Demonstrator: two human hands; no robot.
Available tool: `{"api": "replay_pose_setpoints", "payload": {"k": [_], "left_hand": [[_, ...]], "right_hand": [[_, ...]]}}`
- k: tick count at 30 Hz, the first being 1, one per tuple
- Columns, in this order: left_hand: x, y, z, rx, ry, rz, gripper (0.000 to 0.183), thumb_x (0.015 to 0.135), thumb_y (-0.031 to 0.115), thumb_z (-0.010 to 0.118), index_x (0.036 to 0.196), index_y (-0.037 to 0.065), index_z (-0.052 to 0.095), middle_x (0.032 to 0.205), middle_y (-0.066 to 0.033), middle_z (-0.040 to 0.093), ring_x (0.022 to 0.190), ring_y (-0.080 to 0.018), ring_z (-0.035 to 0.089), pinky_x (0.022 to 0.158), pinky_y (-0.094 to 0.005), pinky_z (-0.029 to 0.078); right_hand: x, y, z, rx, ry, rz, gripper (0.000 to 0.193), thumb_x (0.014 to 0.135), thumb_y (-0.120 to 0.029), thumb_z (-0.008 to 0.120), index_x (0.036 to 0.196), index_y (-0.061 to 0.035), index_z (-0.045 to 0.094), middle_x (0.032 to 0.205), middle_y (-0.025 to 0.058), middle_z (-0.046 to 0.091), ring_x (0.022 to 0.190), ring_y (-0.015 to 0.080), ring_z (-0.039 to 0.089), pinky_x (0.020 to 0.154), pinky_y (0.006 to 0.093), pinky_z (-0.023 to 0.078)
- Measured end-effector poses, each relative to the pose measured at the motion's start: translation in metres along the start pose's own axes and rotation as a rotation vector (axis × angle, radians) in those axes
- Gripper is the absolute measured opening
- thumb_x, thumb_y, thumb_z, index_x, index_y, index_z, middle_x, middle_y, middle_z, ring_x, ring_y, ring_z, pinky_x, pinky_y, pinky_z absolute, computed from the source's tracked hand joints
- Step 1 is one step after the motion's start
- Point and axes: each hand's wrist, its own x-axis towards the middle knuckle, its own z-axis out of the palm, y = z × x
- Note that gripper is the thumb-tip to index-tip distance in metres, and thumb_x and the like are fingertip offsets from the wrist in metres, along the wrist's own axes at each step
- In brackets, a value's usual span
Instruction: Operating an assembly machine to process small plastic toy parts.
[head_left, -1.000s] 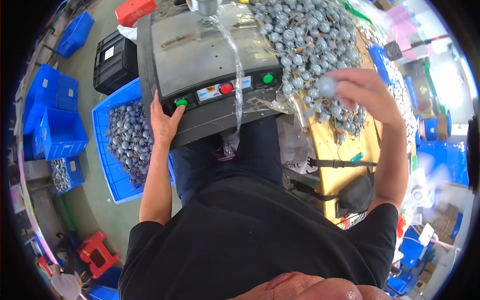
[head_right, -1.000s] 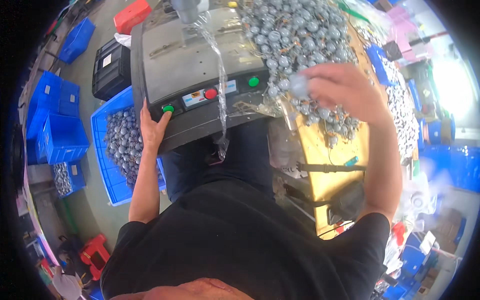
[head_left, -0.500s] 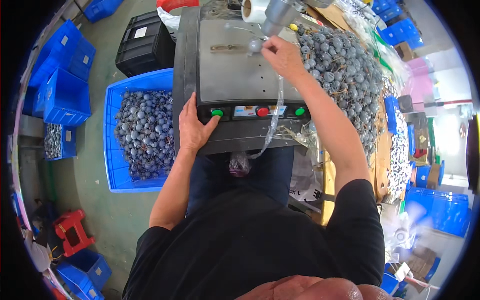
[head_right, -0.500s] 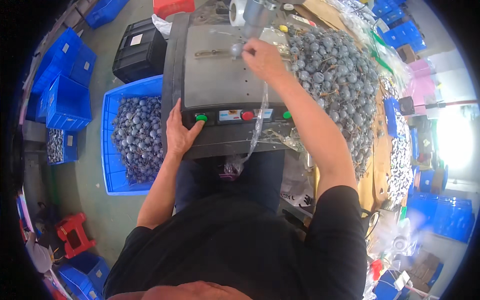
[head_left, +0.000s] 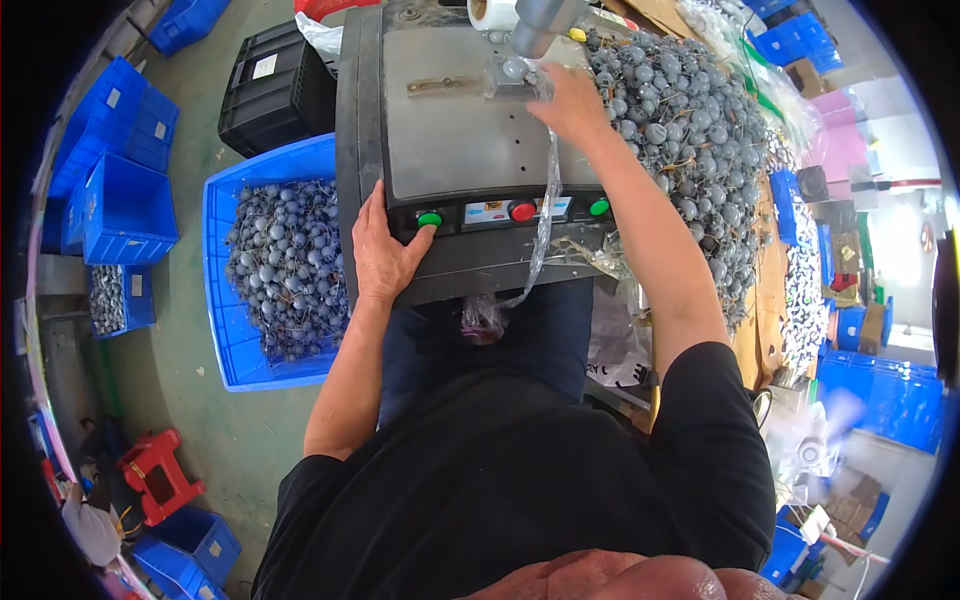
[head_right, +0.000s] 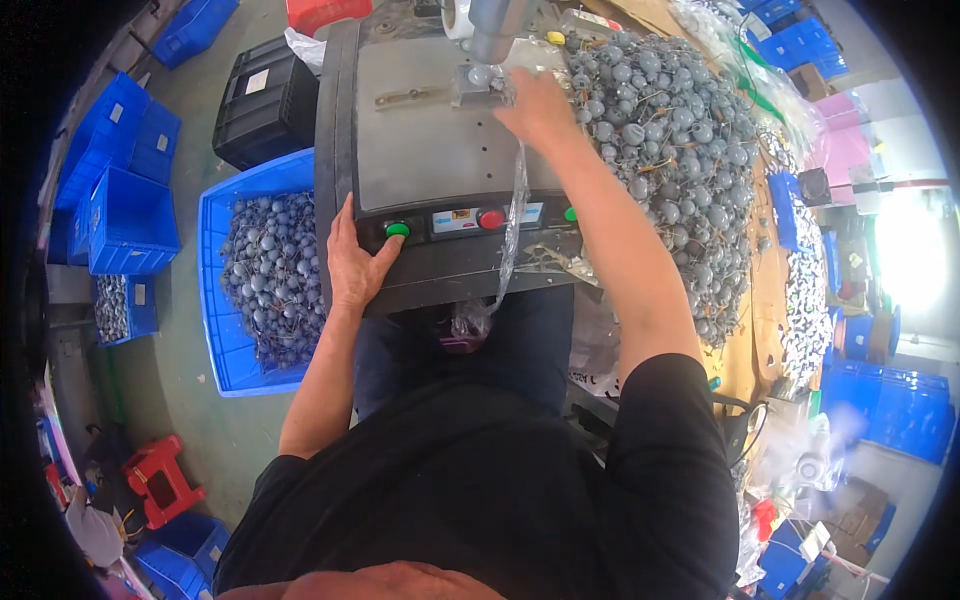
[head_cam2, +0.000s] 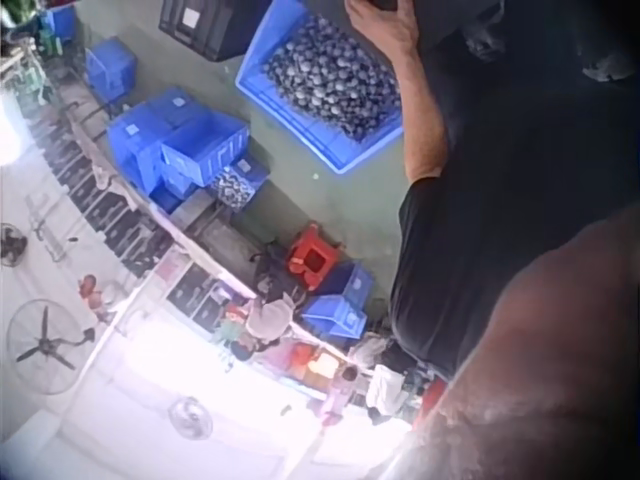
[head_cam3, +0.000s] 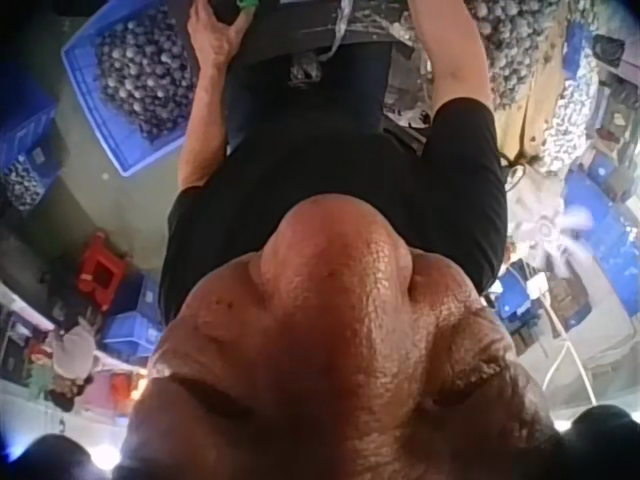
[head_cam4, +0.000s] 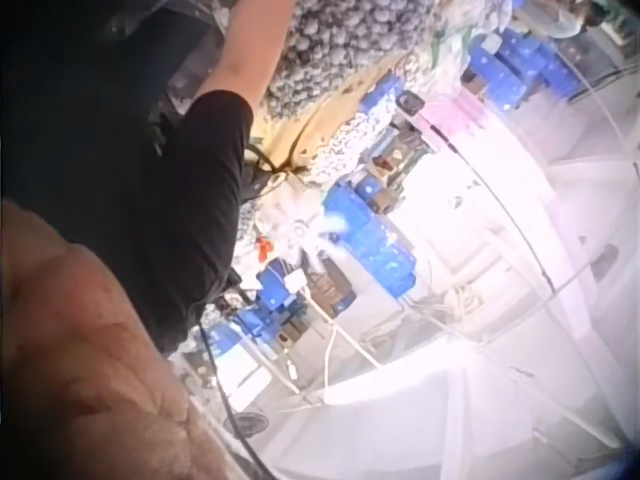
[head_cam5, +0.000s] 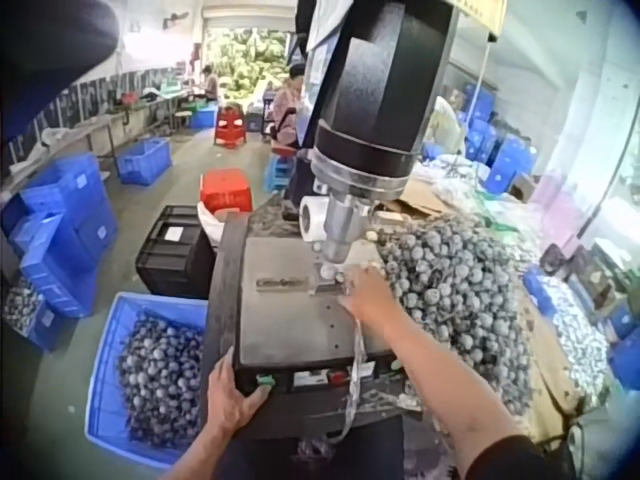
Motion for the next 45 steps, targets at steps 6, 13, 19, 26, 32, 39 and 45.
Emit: {"api": "replay_pose_setpoints", "payload": {"k": [6,13,19,26,32,39,45], "left_hand": [[0.000,0.004,0.002,0.003,-0.004,0.001,0.099,0.079,0.036,0.086,0.158,0.002,0.038,0.150,-0.0238,0.052,0.138,-0.0424,0.049,0.117,-0.0486,0.040],[-0.002,0.001,0.001,0.020,0.057,0.040,0.095,0.078,0.033,0.087,0.156,0.001,0.042,0.143,-0.0255,0.056,0.134,-0.0432,0.053,0.113,-0.0488,0.044],[-0.001,-0.002,0.004,0.003,0.053,0.080,0.094,0.080,0.035,0.088,0.155,-0.001,0.043,0.141,-0.0259,0.057,0.132,-0.0423,0.055,0.112,-0.0474,0.045],[-0.004,-0.007,0.012,0.011,0.051,0.107,0.095,0.082,0.035,0.088,0.154,-0.006,0.042,0.143,-0.0287,0.055,0.133,-0.0443,0.054,0.113,-0.0464,0.043],[-0.001,-0.012,0.016,0.034,0.047,0.162,0.098,0.083,0.040,0.088,0.155,-0.006,0.041,0.146,-0.0299,0.053,0.136,-0.0454,0.051,0.114,-0.0487,0.042],[-0.002,-0.013,0.015,0.027,0.045,0.145,0.098,0.083,0.042,0.088,0.155,-0.006,0.041,0.147,-0.0294,0.053,0.137,-0.0447,0.051,0.115,-0.0482,0.041],[-0.005,-0.014,0.014,0.033,0.035,0.132,0.098,0.085,0.043,0.087,0.156,-0.005,0.041,0.147,-0.0281,0.052,0.138,-0.0439,0.050,0.115,-0.0475,0.041]], "right_hand": [[-0.035,0.063,-0.041,0.077,0.041,0.258,0.031,0.090,-0.029,0.072,0.105,-0.0025,0.077,0.090,0.0172,0.078,0.085,0.0364,0.075,0.081,0.0465,0.058],[-0.069,-0.060,-0.066,0.475,-0.126,0.334,0.029,0.096,-0.027,0.070,0.108,-0.0025,0.078,0.078,0.0080,0.073,0.069,0.0132,0.064,0.066,0.0333,0.052],[-0.121,-0.109,-0.040,0.567,-0.189,0.419,0.033,0.100,-0.032,0.064,0.109,-0.0010,0.071,0.086,0.0247,0.070,0.087,0.0441,0.070,0.077,0.0487,0.054],[-0.192,-0.038,-0.027,0.823,0.209,0.866,0.035,0.094,-0.031,0.075,0.101,0.0031,0.072,0.089,0.0129,0.074,0.086,0.0195,0.070,0.081,0.0337,0.054],[-0.182,-0.007,-0.031,0.816,0.097,0.960,0.038,0.089,-0.033,0.079,0.098,0.0024,0.071,0.091,0.0140,0.075,0.087,0.0216,0.070,0.082,0.0364,0.054],[-0.214,-0.009,-0.115,0.023,0.025,0.529,0.040,0.082,-0.025,0.081,0.116,-0.0088,0.067,0.113,0.0168,0.062,0.106,0.0387,0.065,0.089,0.0499,0.055],[-0.236,0.023,-0.127,-0.211,-0.197,0.496,0.051,0.079,-0.028,0.083,0.123,-0.0085,0.067,0.120,0.0181,0.060,0.110,0.0397,0.064,0.091,0.0492,0.055]]}}
